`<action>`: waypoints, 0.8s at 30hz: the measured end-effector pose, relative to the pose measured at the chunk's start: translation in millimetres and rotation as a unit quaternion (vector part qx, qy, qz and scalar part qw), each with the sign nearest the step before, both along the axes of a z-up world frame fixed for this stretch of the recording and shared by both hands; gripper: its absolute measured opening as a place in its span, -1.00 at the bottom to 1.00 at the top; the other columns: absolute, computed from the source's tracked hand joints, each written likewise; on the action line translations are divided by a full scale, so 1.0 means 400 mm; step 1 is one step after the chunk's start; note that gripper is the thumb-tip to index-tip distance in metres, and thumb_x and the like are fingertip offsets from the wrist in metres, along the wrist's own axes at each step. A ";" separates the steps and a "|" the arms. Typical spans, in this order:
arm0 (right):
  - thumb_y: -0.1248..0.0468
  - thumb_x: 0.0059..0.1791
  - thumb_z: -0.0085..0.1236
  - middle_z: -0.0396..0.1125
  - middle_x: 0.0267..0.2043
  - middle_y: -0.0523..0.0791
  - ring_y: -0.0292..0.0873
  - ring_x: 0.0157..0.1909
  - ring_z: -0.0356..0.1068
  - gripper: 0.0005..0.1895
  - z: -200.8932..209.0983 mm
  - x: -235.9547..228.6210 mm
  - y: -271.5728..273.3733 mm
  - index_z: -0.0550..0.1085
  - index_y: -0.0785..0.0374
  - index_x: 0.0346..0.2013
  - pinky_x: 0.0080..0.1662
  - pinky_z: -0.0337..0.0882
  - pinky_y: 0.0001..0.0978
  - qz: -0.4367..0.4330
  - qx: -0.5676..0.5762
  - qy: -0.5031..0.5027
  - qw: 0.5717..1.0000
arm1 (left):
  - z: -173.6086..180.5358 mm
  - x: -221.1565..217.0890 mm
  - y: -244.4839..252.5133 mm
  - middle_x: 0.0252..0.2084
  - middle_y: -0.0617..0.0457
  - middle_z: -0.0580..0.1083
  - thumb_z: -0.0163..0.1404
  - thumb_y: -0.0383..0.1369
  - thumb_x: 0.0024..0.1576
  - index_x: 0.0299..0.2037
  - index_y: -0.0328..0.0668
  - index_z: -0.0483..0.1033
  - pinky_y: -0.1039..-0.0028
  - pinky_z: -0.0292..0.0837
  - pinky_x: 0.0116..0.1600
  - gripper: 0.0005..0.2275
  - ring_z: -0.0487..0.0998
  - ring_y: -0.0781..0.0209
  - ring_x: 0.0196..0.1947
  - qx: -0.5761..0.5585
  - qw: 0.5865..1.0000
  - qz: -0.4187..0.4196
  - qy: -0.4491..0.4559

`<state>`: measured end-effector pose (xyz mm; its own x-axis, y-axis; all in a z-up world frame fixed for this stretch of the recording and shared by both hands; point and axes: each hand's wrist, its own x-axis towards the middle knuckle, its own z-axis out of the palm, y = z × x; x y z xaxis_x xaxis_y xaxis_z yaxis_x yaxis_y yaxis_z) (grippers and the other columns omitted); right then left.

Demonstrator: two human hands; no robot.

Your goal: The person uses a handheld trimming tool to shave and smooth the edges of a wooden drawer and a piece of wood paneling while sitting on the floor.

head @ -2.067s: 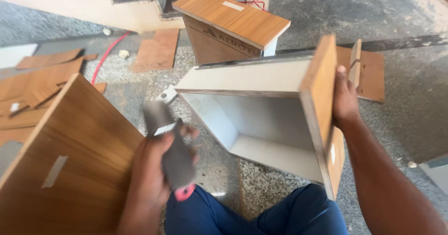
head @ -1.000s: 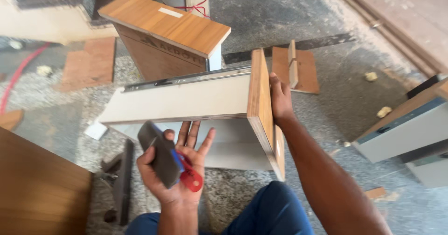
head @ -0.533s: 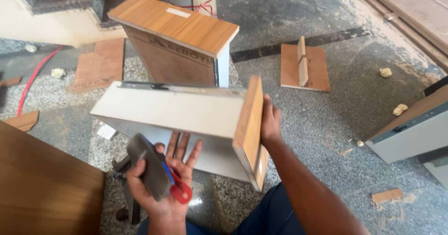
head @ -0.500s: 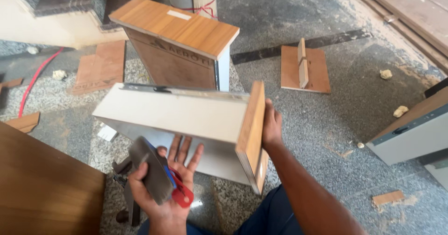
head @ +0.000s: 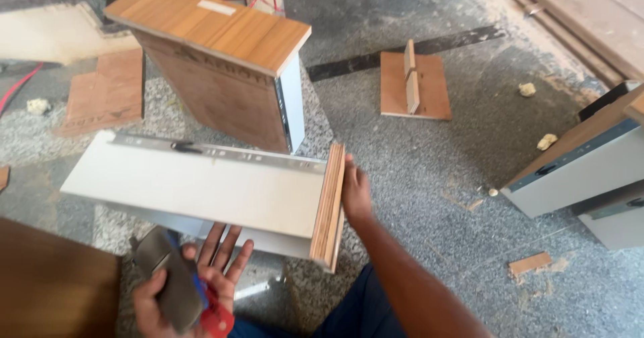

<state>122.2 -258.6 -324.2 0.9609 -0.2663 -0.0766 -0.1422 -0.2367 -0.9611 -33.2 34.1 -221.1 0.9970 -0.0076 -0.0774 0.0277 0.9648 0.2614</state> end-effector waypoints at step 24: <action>-0.20 0.08 -0.29 0.56 -0.20 0.04 -0.06 -0.20 0.57 -0.32 0.332 -0.001 -0.003 0.55 0.35 -0.13 -0.11 0.57 -0.13 -0.007 0.187 -0.054 0.981 | 0.044 -0.219 -0.137 -0.34 -0.03 0.49 0.04 -0.20 0.15 0.16 -0.45 0.48 0.43 0.47 -0.30 -0.53 0.51 0.25 -0.40 0.393 0.892 -0.154 0.164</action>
<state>122.0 -259.7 -191.4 0.9651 -0.2523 -0.0702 -0.0361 0.1372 -0.9899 -121.0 -20.8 -203.7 0.8793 -0.0920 -0.4673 0.4596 0.4212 0.7819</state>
